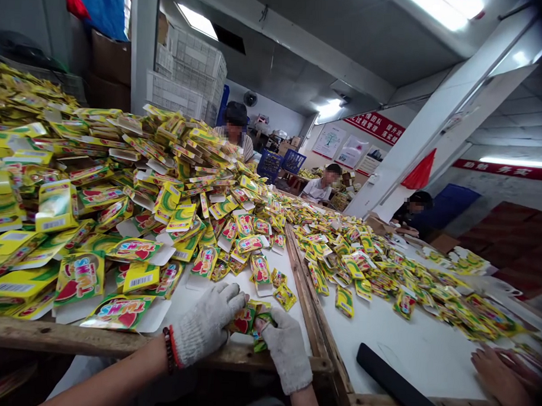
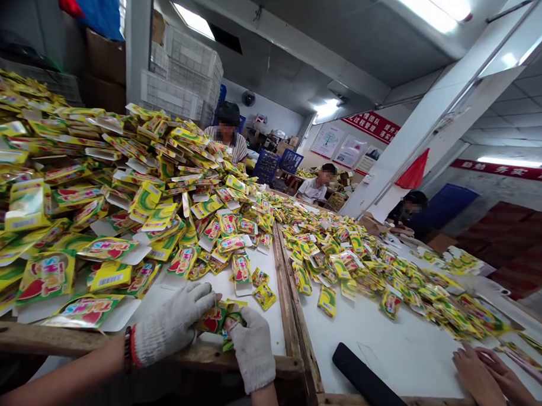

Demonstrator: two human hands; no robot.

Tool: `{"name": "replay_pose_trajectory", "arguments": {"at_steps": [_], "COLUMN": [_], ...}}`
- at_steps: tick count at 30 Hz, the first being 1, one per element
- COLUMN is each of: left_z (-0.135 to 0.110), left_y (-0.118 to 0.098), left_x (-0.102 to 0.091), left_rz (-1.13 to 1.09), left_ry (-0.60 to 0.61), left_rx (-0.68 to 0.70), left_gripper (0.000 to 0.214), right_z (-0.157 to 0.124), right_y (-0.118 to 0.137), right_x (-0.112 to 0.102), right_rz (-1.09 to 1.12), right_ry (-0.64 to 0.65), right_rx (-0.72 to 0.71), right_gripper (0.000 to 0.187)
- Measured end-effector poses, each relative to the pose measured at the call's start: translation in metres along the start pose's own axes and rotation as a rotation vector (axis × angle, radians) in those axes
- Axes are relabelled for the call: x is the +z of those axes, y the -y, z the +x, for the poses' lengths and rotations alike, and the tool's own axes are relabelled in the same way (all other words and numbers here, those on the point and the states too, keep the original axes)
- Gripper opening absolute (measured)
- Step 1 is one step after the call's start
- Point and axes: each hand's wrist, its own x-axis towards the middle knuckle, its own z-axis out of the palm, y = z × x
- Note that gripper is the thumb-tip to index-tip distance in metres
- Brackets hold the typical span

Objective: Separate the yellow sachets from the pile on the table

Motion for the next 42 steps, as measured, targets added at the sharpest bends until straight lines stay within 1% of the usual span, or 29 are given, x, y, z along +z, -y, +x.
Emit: {"name": "replay_pose_trajectory", "arguments": {"at_steps": [2, 5, 7, 9, 10, 11, 14, 15, 16, 18, 21, 24, 28, 30, 33, 35, 38, 42], "left_z": [0.0, 0.0, 0.0, 0.0, 0.0, 0.0, 0.001, 0.001, 0.001, 0.0, -0.001, -0.001, 0.0, -0.001, -0.002, -0.002, -0.002, 0.0], "left_y": [-0.001, -0.002, 0.0, 0.001, 0.002, 0.003, 0.004, 0.004, 0.004, 0.004, 0.003, 0.003, 0.004, 0.004, 0.005, 0.004, 0.002, -0.001], "left_x": [-0.002, -0.005, -0.007, -0.007, -0.006, -0.005, -0.004, -0.003, -0.003, -0.004, -0.006, -0.007, -0.007, -0.006, -0.006, -0.008, -0.011, -0.01], "left_rz": [0.002, -0.028, -0.066, -0.113, -0.136, -0.156, -0.195, -0.201, -0.205, -0.206, -0.219, -0.235, -0.249, -0.267, -0.291, -0.299, -0.281, -0.232], "left_ry": [0.02, 0.016, 0.001, -0.016, -0.024, -0.032, -0.045, -0.044, -0.038, -0.02, -0.003, 0.002, 0.011, 0.001, -0.022, -0.016, 0.012, 0.023], "left_rx": [0.052, 0.039, 0.006, -0.041, -0.065, -0.087, -0.126, -0.128, -0.127, -0.121, -0.119, -0.116, -0.089, -0.082, -0.062, -0.041, -0.022, -0.006], "left_gripper": [0.064, 0.06, 0.052, 0.045, 0.044, 0.044, 0.045, 0.045, 0.045, 0.046, 0.05, 0.052, 0.051, 0.051, 0.051, 0.051, 0.051, 0.047], "right_z": [0.003, 0.011, 0.012, 0.011, 0.009, 0.007, 0.0, -0.002, -0.003, -0.004, -0.002, -0.001, -0.001, -0.002, -0.002, -0.002, -0.002, -0.001], "right_y": [0.004, 0.009, 0.009, 0.006, 0.004, 0.002, 0.001, 0.002, 0.003, 0.006, 0.007, 0.0, -0.01, -0.011, -0.009, -0.008, -0.01, -0.007], "right_x": [0.001, -0.003, -0.009, -0.016, -0.02, -0.023, -0.025, -0.022, -0.017, -0.004, 0.017, 0.026, 0.021, 0.016, 0.011, 0.008, 0.009, 0.021], "right_rz": [-0.127, -0.284, -0.285, -0.231, -0.202, -0.183, -0.157, -0.144, -0.126, -0.075, -0.056, -0.125, -0.19, -0.17, -0.102, -0.089, -0.205, -0.423], "right_ry": [0.059, 0.111, 0.129, 0.102, 0.057, -0.02, -0.331, -0.407, -0.46, -0.51, -0.485, -0.411, -0.312, -0.288, -0.287, -0.267, -0.261, -0.334], "right_rx": [-0.046, -0.101, -0.152, -0.153, -0.12, -0.08, 0.003, 0.011, 0.016, 0.029, 0.003, -0.056, -0.116, -0.102, -0.052, -0.039, -0.078, -0.218], "right_gripper": [0.02, 0.017, 0.019, 0.019, 0.019, 0.02, 0.031, 0.033, 0.033, 0.033, 0.031, 0.03, 0.029, 0.029, 0.03, 0.031, 0.029, 0.033]}}
